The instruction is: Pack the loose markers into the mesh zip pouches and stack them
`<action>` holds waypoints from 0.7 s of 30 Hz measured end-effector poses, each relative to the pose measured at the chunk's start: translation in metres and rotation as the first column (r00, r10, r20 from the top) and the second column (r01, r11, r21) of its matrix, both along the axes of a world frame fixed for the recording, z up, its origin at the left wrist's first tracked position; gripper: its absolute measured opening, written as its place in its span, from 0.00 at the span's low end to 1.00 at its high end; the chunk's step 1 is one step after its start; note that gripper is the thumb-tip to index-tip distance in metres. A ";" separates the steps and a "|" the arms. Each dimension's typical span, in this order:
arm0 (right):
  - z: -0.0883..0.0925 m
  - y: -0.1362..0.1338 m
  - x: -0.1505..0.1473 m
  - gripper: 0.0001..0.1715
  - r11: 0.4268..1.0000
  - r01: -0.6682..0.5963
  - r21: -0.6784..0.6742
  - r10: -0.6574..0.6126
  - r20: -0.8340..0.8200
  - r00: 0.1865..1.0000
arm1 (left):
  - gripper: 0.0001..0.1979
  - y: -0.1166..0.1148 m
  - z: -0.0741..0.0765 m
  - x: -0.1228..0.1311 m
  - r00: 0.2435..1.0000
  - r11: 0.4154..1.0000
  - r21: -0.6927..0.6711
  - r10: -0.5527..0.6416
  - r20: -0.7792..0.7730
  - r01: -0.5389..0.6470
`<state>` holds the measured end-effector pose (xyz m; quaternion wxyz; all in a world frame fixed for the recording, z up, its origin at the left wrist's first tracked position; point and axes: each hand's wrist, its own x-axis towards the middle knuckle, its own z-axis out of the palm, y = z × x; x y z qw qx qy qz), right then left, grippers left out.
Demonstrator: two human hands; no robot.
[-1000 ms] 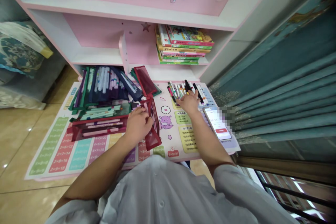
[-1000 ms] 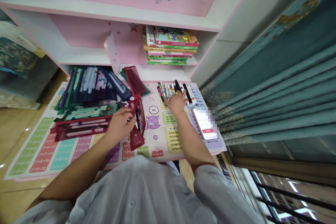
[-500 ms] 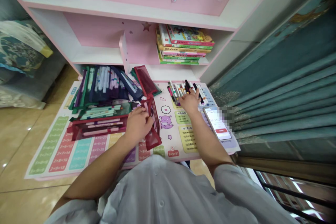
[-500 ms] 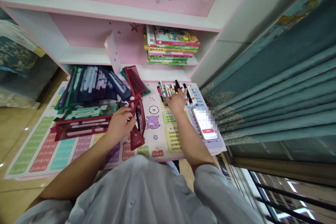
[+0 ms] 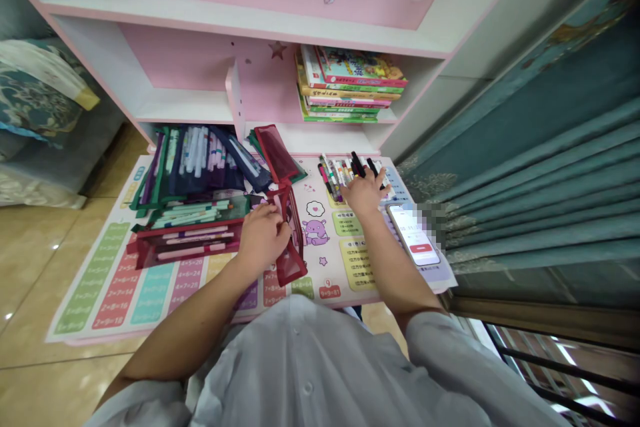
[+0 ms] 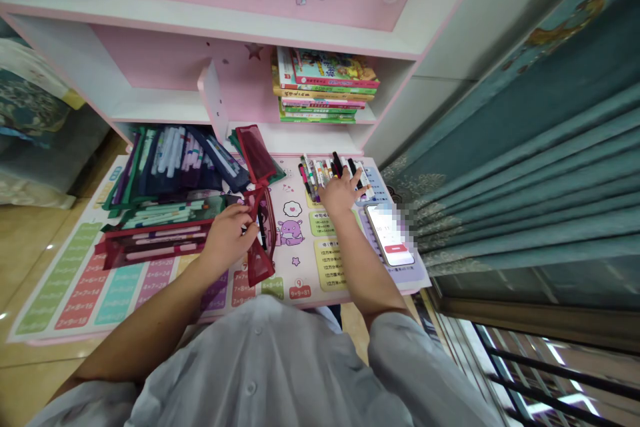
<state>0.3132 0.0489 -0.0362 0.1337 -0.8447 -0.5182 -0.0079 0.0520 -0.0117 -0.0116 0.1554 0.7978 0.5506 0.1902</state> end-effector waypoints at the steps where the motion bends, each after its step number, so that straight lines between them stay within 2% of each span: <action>1: 0.000 0.001 0.001 0.12 1.000 -0.002 0.001 0.002 -0.010 1.000 | 0.13 0.000 0.000 0.000 1.000 1.000 0.002 -0.002 0.001 0.002; 5: 0.002 0.000 0.002 0.10 0.999 -0.021 0.037 0.024 -0.076 0.997 | 0.13 0.001 0.000 0.000 1.000 1.000 0.001 -0.001 -0.003 0.001; 8: 0.012 -0.009 -0.005 0.06 0.981 -0.060 0.184 0.091 -0.167 0.982 | 0.12 0.001 0.000 0.000 1.000 1.000 0.000 0.007 -0.008 -0.007; 10: 0.023 -0.020 -0.013 0.06 0.946 -0.135 0.296 0.218 -0.270 0.938 | 0.12 0.001 0.000 0.000 1.000 1.000 -0.002 0.007 -0.012 -0.007; 13: 0.041 -0.043 -0.028 0.09 0.861 -0.334 0.383 0.481 -0.404 0.778 | 0.12 0.002 -0.001 0.000 1.000 1.000 -0.007 0.007 -0.008 -0.007; 17: 0.054 -0.066 -0.046 0.10 0.779 -0.528 0.339 0.626 -0.483 0.613 | 0.13 0.004 -0.003 -0.002 1.000 1.000 0.005 0.011 0.006 -0.011; 19: 0.054 -0.072 -0.056 0.11 0.756 -0.585 0.293 0.644 -0.496 0.583 | 0.13 0.005 -0.004 -0.003 1.000 1.000 0.003 0.006 0.006 -0.006; 21: 0.050 -0.075 -0.066 0.11 0.751 -0.612 0.247 0.641 -0.493 0.588 | 0.13 0.006 -0.004 -0.003 1.000 1.000 -0.007 0.000 -0.004 0.000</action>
